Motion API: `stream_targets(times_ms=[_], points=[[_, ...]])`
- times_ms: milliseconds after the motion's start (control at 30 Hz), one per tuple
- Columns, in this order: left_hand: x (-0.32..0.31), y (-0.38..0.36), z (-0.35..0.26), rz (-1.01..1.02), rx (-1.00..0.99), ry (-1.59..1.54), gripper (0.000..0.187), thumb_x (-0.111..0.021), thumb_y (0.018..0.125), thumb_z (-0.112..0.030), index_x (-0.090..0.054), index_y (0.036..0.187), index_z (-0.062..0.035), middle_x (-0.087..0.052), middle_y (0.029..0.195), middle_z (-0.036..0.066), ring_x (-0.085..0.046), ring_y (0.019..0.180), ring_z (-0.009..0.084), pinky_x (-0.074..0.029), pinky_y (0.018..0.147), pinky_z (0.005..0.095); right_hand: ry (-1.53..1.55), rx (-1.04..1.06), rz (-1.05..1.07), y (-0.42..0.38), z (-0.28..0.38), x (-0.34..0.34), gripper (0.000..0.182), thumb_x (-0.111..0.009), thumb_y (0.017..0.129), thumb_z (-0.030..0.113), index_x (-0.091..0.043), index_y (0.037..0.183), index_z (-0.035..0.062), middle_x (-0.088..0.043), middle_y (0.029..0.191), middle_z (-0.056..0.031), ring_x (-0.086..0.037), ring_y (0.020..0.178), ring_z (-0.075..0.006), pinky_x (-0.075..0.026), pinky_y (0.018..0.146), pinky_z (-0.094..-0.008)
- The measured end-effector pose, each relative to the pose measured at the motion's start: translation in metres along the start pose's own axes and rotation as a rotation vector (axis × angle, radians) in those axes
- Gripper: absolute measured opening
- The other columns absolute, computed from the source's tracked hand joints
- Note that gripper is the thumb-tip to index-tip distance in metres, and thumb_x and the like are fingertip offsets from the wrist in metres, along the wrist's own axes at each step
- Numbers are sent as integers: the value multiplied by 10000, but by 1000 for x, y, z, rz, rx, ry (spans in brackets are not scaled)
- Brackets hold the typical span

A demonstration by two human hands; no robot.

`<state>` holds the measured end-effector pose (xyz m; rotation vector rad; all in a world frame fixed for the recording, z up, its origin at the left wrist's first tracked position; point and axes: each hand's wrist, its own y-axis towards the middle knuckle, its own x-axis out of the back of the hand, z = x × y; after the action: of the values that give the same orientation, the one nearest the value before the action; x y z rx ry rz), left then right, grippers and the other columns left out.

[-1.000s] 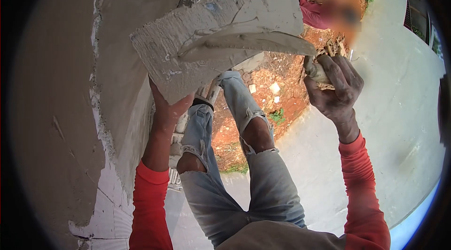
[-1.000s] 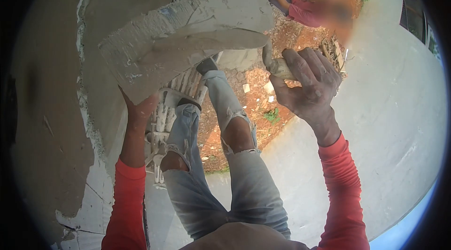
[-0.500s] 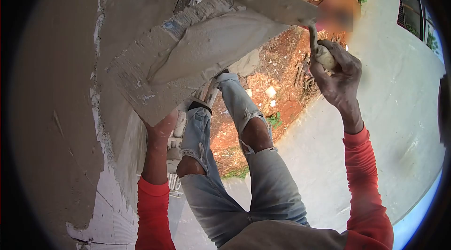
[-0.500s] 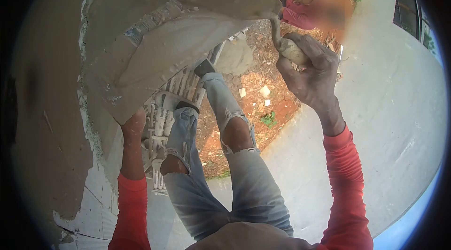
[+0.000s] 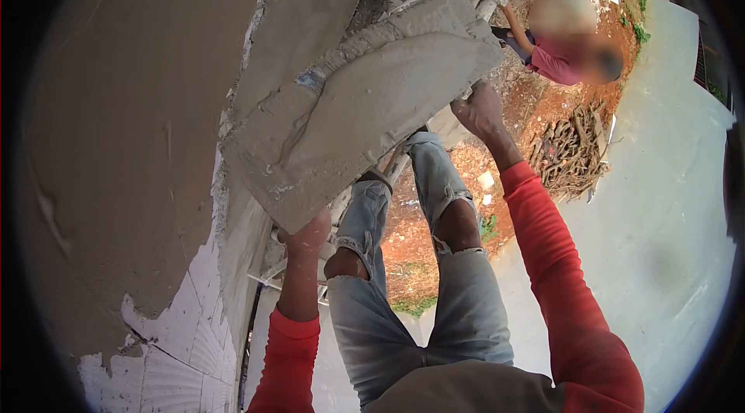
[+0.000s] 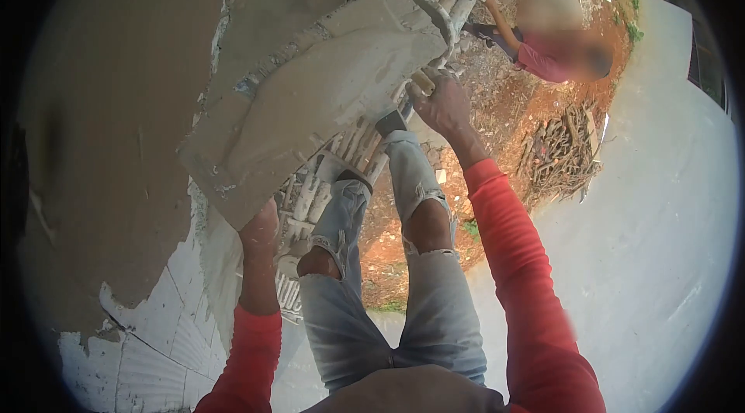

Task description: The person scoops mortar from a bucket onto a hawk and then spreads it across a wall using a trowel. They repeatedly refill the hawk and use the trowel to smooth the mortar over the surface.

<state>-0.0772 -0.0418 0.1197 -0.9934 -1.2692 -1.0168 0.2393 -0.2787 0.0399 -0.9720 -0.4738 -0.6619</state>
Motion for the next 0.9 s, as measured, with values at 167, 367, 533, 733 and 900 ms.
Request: stream_targets(times_ms=[167,367,533,733,900], points=[[108,-8,-23,-77,142,-279,412,-690,850,-113,-679,1254,-30,-671,1218,216,-634,1153,471,-453,1043,654,909,293,245,-144,127,88,376,-722,969,283,-710,1181,-27,-739,1069,-84,-667,991,-152,-521,886,-325],[303,-3,-19,-321,217,-435,448,-699,809,-71,-679,1255,-32,-672,1230,186,-624,1168,433,-465,1037,619,1174,426,282,-271,258,178,473,-762,936,261,-620,1325,32,-693,1237,-80,-648,1164,-206,-504,1019,-410],[423,-36,3,-434,309,-406,376,-701,780,-52,-714,1156,-37,-709,1111,145,-663,1086,388,-501,1002,568,-168,1015,-131,-292,299,213,471,-694,983,246,-549,1388,54,-639,1353,-83,-615,1252,-253,-464,1096,-463],[507,-86,41,-555,500,-309,458,-768,891,-97,-627,1326,-67,-680,1248,119,-669,1144,339,-550,975,518,483,1304,46,-374,459,241,212,-669,955,94,-750,1140,30,-756,1110,-76,-706,995,-268,-502,993,-441],[620,-72,72,-1040,387,-1675,453,-591,1050,-82,-461,1477,-6,-540,1482,159,-607,1308,337,-593,1018,508,922,1185,575,-451,580,273,195,-688,992,122,-727,1115,-24,-745,983,-77,-681,816,-145,-553,736,-299]])
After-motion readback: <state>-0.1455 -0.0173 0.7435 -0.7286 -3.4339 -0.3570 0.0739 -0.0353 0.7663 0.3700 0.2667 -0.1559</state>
